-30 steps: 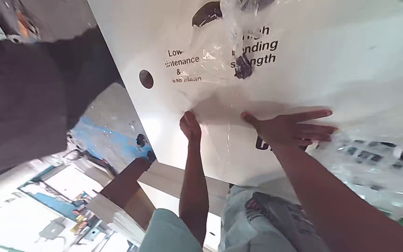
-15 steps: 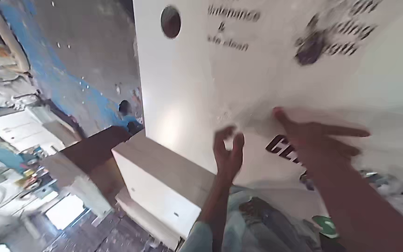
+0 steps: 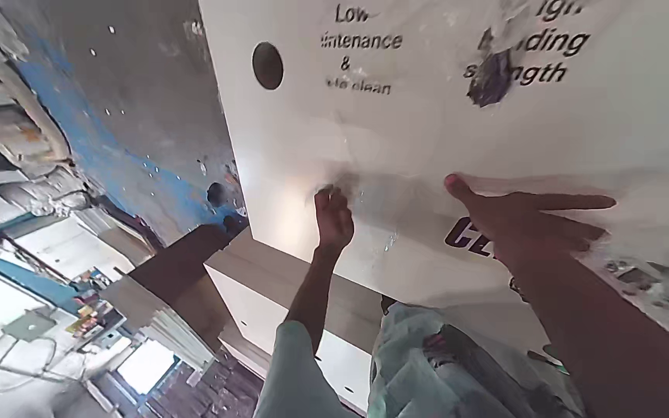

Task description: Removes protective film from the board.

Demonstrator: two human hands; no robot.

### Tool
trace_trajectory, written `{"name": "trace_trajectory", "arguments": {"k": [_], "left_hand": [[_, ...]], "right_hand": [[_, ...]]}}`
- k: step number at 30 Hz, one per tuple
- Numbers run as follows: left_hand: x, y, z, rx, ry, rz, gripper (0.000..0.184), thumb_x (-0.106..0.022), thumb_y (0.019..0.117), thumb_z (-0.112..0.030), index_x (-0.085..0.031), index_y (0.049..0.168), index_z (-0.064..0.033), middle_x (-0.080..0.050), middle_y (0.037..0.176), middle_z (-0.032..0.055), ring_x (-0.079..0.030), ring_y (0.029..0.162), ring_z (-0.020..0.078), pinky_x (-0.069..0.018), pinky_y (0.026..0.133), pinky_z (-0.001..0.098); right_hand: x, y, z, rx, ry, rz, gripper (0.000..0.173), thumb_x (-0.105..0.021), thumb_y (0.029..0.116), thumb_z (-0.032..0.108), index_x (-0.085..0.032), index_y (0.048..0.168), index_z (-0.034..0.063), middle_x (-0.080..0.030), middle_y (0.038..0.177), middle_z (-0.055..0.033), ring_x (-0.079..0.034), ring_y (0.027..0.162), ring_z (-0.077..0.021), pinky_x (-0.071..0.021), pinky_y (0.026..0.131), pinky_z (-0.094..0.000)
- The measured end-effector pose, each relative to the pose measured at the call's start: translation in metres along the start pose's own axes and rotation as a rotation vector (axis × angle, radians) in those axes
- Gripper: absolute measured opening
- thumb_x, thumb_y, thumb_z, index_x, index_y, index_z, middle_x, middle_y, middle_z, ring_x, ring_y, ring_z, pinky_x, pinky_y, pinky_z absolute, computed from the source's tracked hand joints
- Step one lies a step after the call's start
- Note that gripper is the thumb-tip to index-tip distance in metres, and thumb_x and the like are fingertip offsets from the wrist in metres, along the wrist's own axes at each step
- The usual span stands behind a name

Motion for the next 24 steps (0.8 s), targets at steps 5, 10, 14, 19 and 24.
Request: {"name": "trace_trajectory", "arguments": {"k": [5, 10, 14, 19, 24], "left_hand": [[0.002, -0.017, -0.019, 0.402, -0.227, -0.372, 0.044, -0.032, 0.1067, -0.019, -0.063, 0.107, 0.0120, -0.065, 0.107, 0.0210, -0.063, 0.104, 0.0219, -0.0509, 0.095, 0.0364], [0.017, -0.011, -0.018, 0.764, 0.099, -0.237, 0.043, -0.053, 0.1049, -0.038, -0.066, 0.104, 0.0026, -0.061, 0.105, 0.0200, -0.058, 0.105, 0.0319, -0.0469, 0.094, 0.0461], [0.004, 0.001, 0.005, 0.904, 0.266, 0.456, 0.086, -0.028, 0.1003, -0.074, -0.071, 0.098, 0.0006, -0.070, 0.099, 0.0255, -0.068, 0.098, 0.0442, -0.0514, 0.082, 0.0681], [0.009, 0.011, 0.005, 0.773, -0.034, 0.503, 0.047, -0.043, 0.1099, -0.040, -0.067, 0.103, -0.0007, -0.062, 0.087, 0.0124, -0.055, 0.074, 0.0209, -0.0490, 0.071, 0.0421], [-0.004, 0.003, -0.005, 0.656, -0.267, 0.187, 0.030, -0.049, 0.1078, -0.025, -0.064, 0.098, -0.0004, -0.062, 0.083, 0.0040, -0.057, 0.077, 0.0095, -0.0504, 0.076, 0.0326]], "right_hand": [[-0.003, -0.001, 0.004, 0.067, 0.086, 0.073, 0.158, -0.070, 0.0590, 0.091, 0.004, 0.160, -0.0057, 0.001, 0.163, -0.0383, -0.008, 0.152, -0.0541, -0.0165, 0.117, -0.0702], [-0.005, 0.006, 0.013, 0.195, 0.211, 0.117, 0.140, -0.076, 0.0673, 0.079, -0.017, 0.155, -0.0125, -0.022, 0.160, -0.0373, -0.022, 0.151, -0.0490, -0.0212, 0.120, -0.0638], [-0.004, 0.004, 0.006, 0.101, 0.154, 0.132, 0.156, -0.074, 0.0596, 0.087, 0.000, 0.158, -0.0097, -0.010, 0.163, -0.0370, -0.015, 0.152, -0.0508, -0.0160, 0.119, -0.0663], [-0.007, 0.006, 0.001, 0.063, 0.101, 0.137, 0.156, -0.065, 0.0540, 0.096, -0.014, 0.160, -0.0061, -0.001, 0.165, -0.0352, -0.005, 0.153, -0.0528, -0.0055, 0.116, -0.0741], [-0.005, 0.006, 0.007, 0.087, 0.122, 0.149, 0.153, -0.071, 0.0595, 0.089, -0.009, 0.158, -0.0095, -0.005, 0.164, -0.0358, -0.008, 0.153, -0.0507, -0.0094, 0.118, -0.0709]]}}
Point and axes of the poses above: each hand's wrist, its own y-axis towards the middle knuckle, its own x-axis out of the back of the hand, z = x × y, the point moved 8 cm from there along y, towards the middle knuckle
